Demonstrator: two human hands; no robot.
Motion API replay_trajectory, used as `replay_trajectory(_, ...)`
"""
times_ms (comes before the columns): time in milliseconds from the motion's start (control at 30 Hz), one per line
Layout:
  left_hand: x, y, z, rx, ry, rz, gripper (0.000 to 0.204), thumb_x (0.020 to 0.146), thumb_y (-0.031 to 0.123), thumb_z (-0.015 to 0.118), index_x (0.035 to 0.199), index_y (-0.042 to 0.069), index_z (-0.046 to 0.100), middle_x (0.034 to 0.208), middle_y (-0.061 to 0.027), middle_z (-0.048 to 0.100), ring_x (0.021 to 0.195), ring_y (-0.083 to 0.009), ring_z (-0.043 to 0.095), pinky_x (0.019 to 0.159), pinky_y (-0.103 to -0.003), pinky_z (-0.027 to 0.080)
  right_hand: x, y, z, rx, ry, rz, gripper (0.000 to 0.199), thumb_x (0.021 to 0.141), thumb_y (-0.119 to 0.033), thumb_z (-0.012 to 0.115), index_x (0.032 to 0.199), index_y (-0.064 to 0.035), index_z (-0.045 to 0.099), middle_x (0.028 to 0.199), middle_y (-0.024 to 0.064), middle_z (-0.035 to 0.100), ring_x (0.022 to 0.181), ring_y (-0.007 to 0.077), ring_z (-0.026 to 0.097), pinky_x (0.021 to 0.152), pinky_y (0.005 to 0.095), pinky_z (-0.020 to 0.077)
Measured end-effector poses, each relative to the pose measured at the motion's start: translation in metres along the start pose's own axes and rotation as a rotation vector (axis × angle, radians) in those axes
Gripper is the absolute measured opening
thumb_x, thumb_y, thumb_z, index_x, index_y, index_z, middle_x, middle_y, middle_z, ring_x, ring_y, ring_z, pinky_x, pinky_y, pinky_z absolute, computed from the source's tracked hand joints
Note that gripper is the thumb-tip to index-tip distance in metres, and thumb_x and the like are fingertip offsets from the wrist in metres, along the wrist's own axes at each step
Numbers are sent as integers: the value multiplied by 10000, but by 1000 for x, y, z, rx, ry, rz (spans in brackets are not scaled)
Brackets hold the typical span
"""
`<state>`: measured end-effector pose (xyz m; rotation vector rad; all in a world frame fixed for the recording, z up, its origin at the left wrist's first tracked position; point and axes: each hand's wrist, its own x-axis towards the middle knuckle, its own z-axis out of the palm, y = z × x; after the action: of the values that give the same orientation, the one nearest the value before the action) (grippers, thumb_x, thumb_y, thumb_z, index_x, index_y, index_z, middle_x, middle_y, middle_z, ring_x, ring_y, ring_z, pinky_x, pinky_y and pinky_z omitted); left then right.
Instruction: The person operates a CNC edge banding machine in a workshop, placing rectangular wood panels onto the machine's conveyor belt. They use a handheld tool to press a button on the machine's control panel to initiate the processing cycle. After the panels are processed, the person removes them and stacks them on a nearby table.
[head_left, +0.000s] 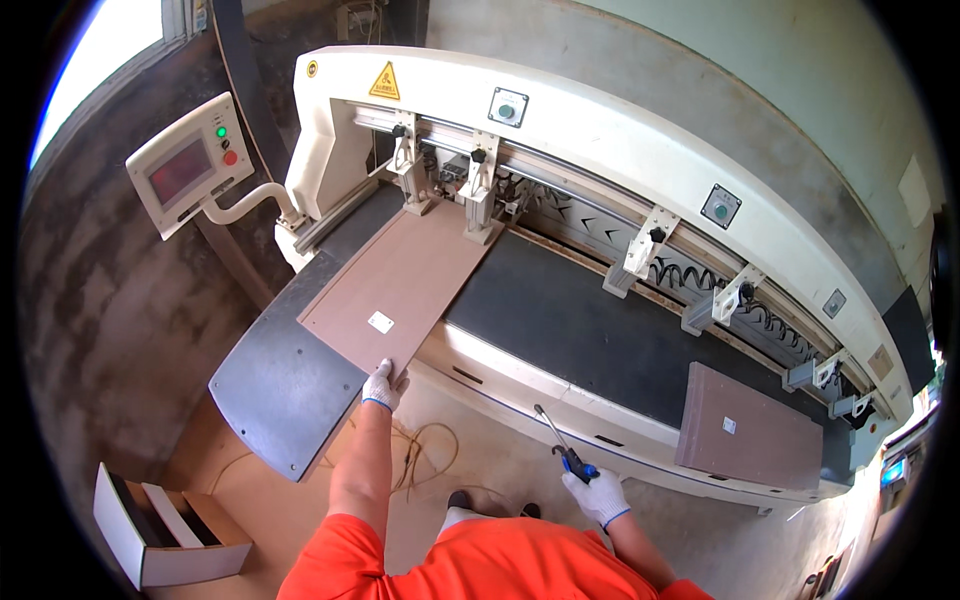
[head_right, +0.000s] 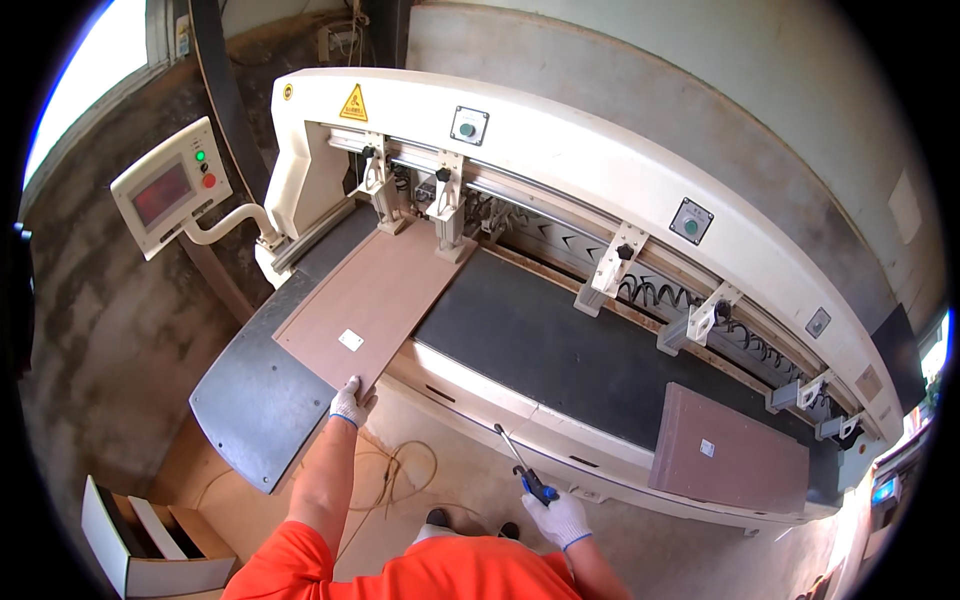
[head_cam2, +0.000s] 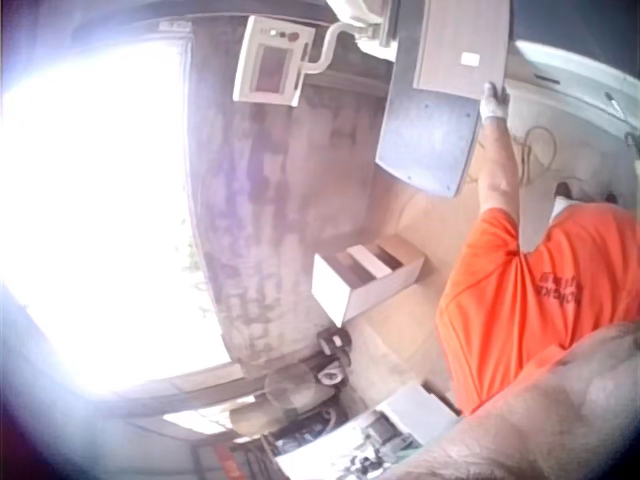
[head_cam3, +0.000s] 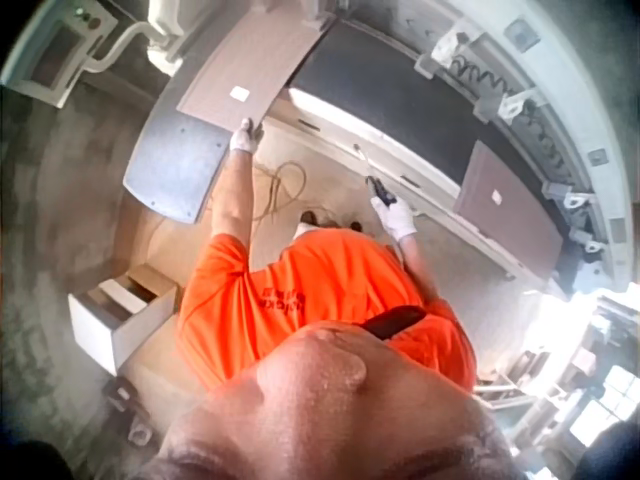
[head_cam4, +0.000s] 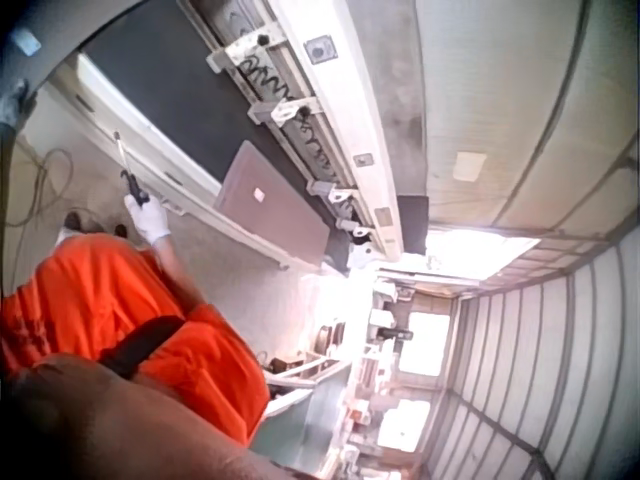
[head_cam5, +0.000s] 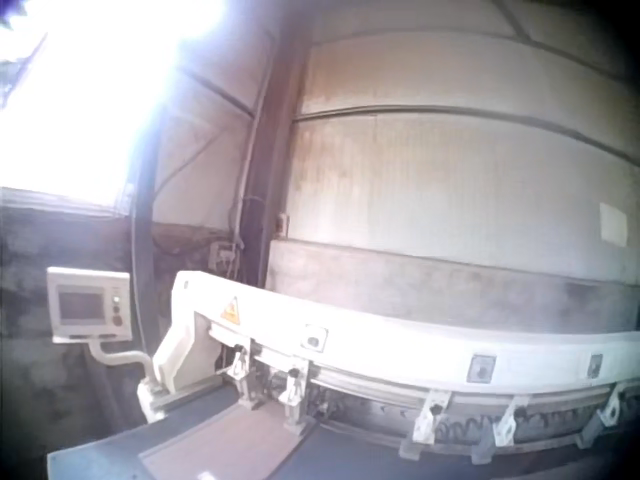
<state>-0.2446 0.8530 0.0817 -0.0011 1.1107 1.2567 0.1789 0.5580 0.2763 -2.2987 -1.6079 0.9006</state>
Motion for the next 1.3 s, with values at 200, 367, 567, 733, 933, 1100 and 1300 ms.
replay_trajectory(200, -2, -1, -4, -3, -2, -4, 202, 1048, 311, 615, 1207, 189, 638, 1127, -27, 721, 1023, -290, 693, 969, -515, 502, 14, -20, -5, 32, 26, 34, 558, 921, -598, 613, 1000, -62, 746, 943, 257, 730, 946, 457, 696, 793, 525, 540)
replay_trajectory(367, 1, 1, -3, 14, -24, -8, 174, 1050, 307, 609, 1175, 190, 641, 1089, -27, 731, 960, -285, 701, 921, -506, 511, 10, -31, -9, 99, 71, -7, 576, 927, -603, 590, 1045, -62, 748, 967, 270, 729, 967, 466, 694, 828, 530, 541)
replay_trajectory(567, 25, 11, -36, -46, -138, 23, 146, 1052, 277, 602, 1156, 179, 632, 943, -36, 705, 798, -271, 691, 772, -416, 540, 37, -16, 15, 132, -95, -13, 546, 924, -588, 604, 1118, -94, 731, 1008, 249, 734, 1005, 458, 683, 864, 506, 536)
replay_trajectory(733, -57, -61, -14, 38, -67, 0, 59, 1040, 162, 604, 1089, 134, 621, 966, -48, 675, 779, -234, 650, 702, -422, 563, 76, -8, 52, 602, -318, 127, 397, 962, -474, 659, 963, -79, 702, 858, 148, 745, 710, 294, 710, 620, 408, 531)
replay_trajectory(933, -232, -162, -133, 76, -250, -132, 99, 1000, 102, 626, 1094, 70, 630, 984, -47, 672, 883, -241, 665, 796, -477, 567, 137, -44, 77, 1361, -836, 223, 254, 995, -398, 691, 935, -154, 657, 763, -25, 665, 598, 119, 624, 532, 270, 452)
replay_trajectory(1100, -334, -152, -201, 189, 115, -126, 401, 1003, 306, 668, 1180, -53, 659, 1076, -111, 696, 951, -256, 671, 881, -451, 565, 140, -58, 103, 1356, -424, 293, 284, 956, -395, 731, 1054, -128, 722, 992, 7, 696, 895, 145, 641, 776, 312, 500)
replay_trajectory(1300, -326, -133, -122, 467, 140, 135, 556, 1006, 359, 675, 1256, -136, 633, 1157, -164, 696, 963, -235, 679, 851, -380, 574, 75, 22, 65, 1420, 73, 236, 270, 892, -366, 793, 982, -117, 742, 866, -6, 675, 711, 107, 562, 615, 296, 450)
